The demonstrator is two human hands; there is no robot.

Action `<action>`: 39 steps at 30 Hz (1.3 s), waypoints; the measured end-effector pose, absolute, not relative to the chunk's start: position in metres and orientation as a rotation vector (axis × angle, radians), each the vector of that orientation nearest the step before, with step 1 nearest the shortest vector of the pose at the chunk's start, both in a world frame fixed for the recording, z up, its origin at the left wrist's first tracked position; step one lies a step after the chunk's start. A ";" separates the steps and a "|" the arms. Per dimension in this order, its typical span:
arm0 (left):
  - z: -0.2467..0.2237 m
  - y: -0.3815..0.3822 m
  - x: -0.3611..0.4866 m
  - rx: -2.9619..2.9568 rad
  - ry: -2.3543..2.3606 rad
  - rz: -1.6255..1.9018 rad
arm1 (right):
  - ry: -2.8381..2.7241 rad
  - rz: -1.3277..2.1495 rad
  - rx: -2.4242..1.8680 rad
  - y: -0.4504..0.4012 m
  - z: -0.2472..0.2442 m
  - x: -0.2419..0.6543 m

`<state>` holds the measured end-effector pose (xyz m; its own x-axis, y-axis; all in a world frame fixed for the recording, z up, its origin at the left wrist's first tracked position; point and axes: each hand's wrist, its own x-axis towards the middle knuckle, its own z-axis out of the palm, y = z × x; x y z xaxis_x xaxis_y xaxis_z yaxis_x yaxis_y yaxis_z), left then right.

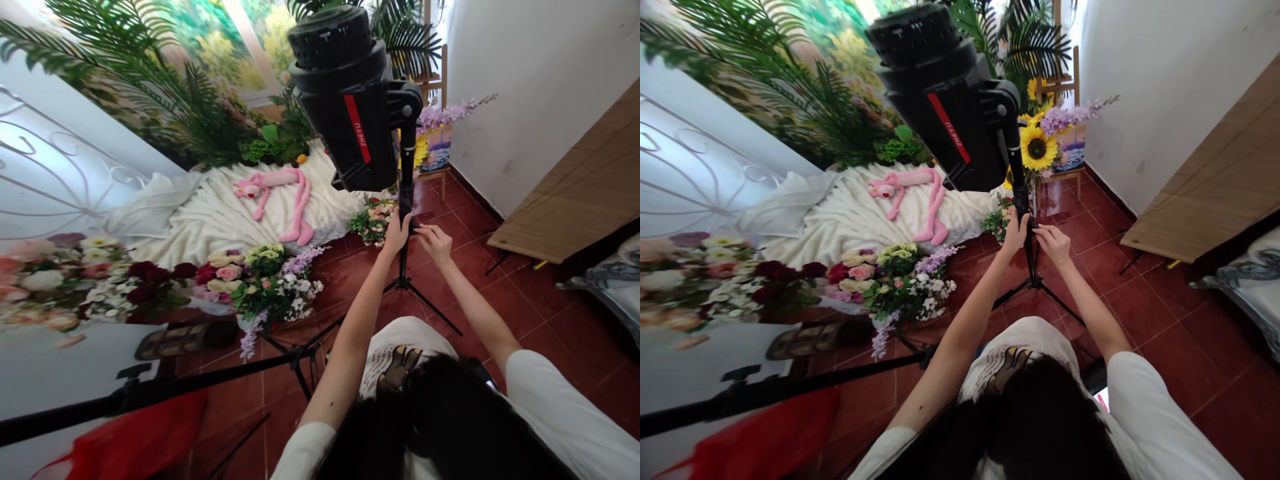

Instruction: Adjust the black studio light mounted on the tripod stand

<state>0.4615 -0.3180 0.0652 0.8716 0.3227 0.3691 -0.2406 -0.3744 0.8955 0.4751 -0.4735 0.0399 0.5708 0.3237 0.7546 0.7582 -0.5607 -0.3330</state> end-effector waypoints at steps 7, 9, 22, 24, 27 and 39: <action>0.067 -0.319 0.462 1.858 0.107 0.545 | -0.882 -0.817 -2.163 -0.476 0.042 0.479; 0.066 -0.319 0.462 1.859 0.117 0.536 | -0.885 -0.809 -2.169 -0.476 0.043 0.478; 0.060 -0.317 0.465 1.890 0.090 0.551 | -0.329 -0.399 -1.901 -0.455 0.067 0.456; 0.060 -0.318 0.464 1.901 0.105 0.554 | -0.269 -0.314 -1.808 -0.452 0.069 0.457; 0.061 -0.319 0.463 1.909 0.115 0.548 | -0.200 -0.203 -1.690 -0.450 0.071 0.462; 0.057 -0.321 0.465 1.866 0.095 0.576 | -0.124 -0.130 -1.628 -0.450 0.070 0.465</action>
